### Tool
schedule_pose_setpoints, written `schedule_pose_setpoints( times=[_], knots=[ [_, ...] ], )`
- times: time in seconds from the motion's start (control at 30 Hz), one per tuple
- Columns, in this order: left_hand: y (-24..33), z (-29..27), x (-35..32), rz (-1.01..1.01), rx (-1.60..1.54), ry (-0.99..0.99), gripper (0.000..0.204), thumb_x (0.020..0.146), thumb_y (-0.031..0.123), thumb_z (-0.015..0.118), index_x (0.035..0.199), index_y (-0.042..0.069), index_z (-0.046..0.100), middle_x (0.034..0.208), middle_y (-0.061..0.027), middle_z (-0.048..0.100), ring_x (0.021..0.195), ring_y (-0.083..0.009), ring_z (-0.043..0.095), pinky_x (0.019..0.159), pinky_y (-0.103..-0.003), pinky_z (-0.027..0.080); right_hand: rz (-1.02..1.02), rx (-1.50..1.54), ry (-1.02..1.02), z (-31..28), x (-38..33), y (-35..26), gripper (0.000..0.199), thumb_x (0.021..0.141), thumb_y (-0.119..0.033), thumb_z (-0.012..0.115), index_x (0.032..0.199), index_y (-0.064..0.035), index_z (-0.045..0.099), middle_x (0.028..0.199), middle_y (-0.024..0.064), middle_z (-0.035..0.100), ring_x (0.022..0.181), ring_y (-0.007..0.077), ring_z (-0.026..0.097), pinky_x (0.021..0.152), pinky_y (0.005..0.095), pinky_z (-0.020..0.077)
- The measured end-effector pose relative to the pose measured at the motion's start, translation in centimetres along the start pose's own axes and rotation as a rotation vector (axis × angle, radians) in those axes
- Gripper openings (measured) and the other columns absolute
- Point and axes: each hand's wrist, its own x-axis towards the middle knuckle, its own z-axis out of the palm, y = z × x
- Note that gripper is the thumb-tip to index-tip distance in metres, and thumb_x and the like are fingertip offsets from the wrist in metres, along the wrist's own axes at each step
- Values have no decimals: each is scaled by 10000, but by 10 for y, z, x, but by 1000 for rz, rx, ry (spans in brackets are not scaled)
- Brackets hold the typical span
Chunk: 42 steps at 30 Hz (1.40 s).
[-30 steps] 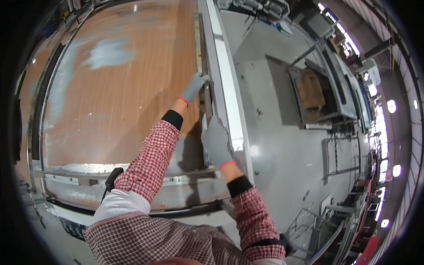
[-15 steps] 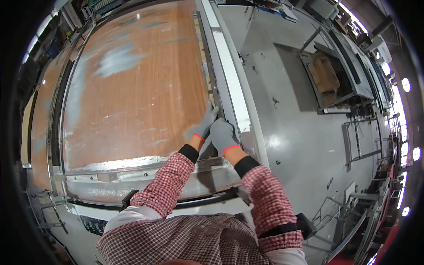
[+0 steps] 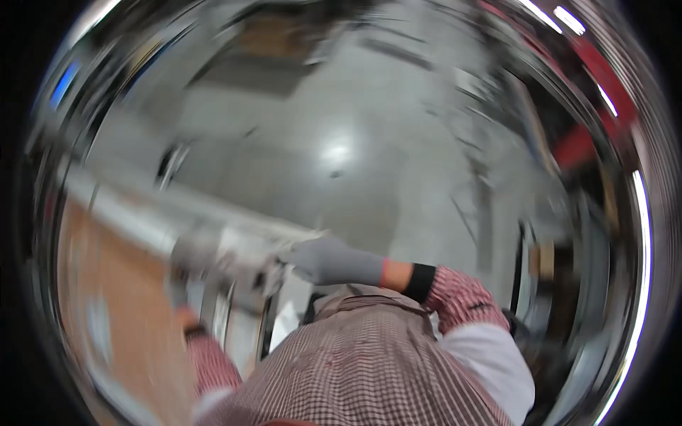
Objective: Processing large panels using industrial machinery, including trimming with a knife and applying adhesive components.
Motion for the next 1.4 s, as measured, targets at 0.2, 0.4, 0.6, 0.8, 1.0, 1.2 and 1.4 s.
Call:
schedule_pose_setpoints(
  times=[0.2, 0.4, 0.6, 0.8, 1.0, 1.2, 1.4],
  knots=[
    [215, 287, 13, -496, -302, 83, 532, 873, 243, 601, 1340, 44, 440, 1286, -168, 522, 1114, -232, 562, 940, -349, 472, 538, -24, 227, 13, -252, 146, 216, 796, -188, 578, 977, -71, 562, 855, 145, 585, 764, 352, 602, 647, 456, 489],
    [389, 414, 170, -390, -489, -322, 502, 872, 238, 601, 1322, 55, 470, 1259, -178, 548, 1056, -234, 605, 881, -345, 510, 684, 171, 311, 35, -436, 219, 175, 760, -163, 575, 886, -44, 597, 851, 159, 607, 803, 360, 610, 671, 454, 490],
    [301, 704, 241, 237, 710, -1132, 595, 840, 412, 628, 1269, 14, 518, 1077, -229, 628, 984, -366, 608, 809, -429, 501, 610, 509, 606, -15, -548, 306, 278, 812, -185, 539, 1051, -63, 611, 902, 183, 628, 858, 372, 607, 745, 445, 483],
    [466, 1073, 202, 685, 130, -1052, 591, 818, 326, 651, 1291, 17, 476, 1293, -223, 505, 1222, -369, 456, 1031, -450, 359, 908, 236, 603, -118, -673, 464, 304, 823, -248, 527, 1064, -68, 573, 878, 190, 642, 776, 368, 623, 698, 487, 487],
    [590, 1371, 159, 1003, 195, -998, 792, 757, 400, 700, 1374, 24, 375, 1377, -221, 405, 1294, -413, 351, 1071, -489, 283, 1088, 91, 566, -208, -821, 621, 253, 838, -256, 528, 1027, -109, 611, 863, 168, 644, 795, 358, 630, 694, 478, 497],
    [574, 1531, 200, 1146, 217, -1146, 610, 694, 328, 667, 1252, 109, 549, 1306, -163, 497, 1301, -363, 365, 1101, -562, 177, 1489, 196, 826, -239, -997, 670, 227, 804, -267, 544, 883, -87, 658, 818, 174, 634, 817, 378, 611, 733, 472, 488],
    [551, 1600, 279, 1041, 602, -1382, 275, 630, 269, 647, 865, 142, 712, 966, -108, 654, 1136, -306, 522, 1102, -518, 213, 1394, 316, 829, -222, -1184, 754, 238, 803, -248, 511, 855, -63, 653, 905, 197, 651, 850, 387, 614, 746, 467, 490]
  ],
)
